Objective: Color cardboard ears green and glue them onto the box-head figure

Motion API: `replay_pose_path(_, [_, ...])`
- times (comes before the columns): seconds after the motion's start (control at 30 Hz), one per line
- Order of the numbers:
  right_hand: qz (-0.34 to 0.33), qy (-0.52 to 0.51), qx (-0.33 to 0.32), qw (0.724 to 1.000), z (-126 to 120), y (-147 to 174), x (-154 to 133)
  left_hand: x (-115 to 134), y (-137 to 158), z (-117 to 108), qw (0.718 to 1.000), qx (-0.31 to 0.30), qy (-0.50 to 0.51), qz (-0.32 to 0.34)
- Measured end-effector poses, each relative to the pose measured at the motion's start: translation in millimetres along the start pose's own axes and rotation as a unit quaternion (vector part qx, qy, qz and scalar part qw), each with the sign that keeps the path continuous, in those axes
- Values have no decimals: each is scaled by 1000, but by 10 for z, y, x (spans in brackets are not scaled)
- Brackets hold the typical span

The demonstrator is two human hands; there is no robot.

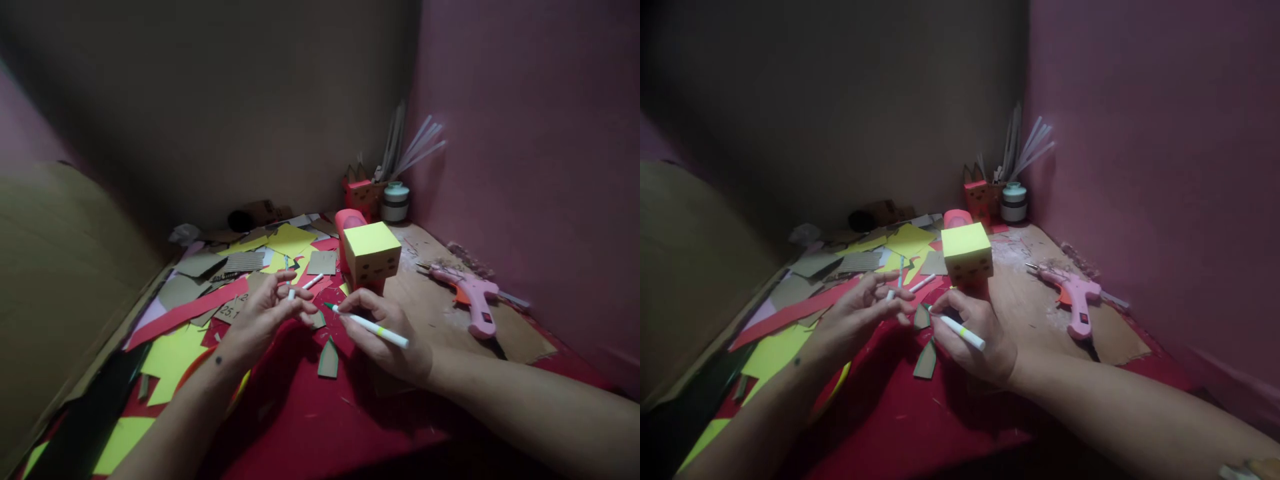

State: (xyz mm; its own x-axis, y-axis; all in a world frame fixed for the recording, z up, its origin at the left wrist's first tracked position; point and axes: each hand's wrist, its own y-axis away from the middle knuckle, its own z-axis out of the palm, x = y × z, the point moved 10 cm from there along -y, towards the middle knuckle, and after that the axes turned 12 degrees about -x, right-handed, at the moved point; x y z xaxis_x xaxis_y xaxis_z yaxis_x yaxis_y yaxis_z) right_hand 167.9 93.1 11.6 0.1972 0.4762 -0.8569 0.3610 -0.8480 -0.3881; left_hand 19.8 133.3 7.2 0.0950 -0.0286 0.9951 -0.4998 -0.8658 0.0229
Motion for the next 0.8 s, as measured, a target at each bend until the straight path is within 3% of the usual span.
replay_pose_path(0.2, [60,-35,28,997,-15,14,190,-153,73,-56,998,-32,40,-31])
replay_pose_path(0.33, [114,-64,2,991,74,82,281,-173,90,-57,997,-32,52,-50])
replay_pose_path(0.47, [91,-47,-38,994,152,90,152,-178,94,-109,997,-16,54,-60])
replay_pose_path(0.67, [90,-52,-13,994,82,48,88,-270,158,-269,992,52,79,-89])
replay_pose_path(0.8, [19,-33,-17,999,53,35,-66,-310,185,-277,983,93,134,-81])
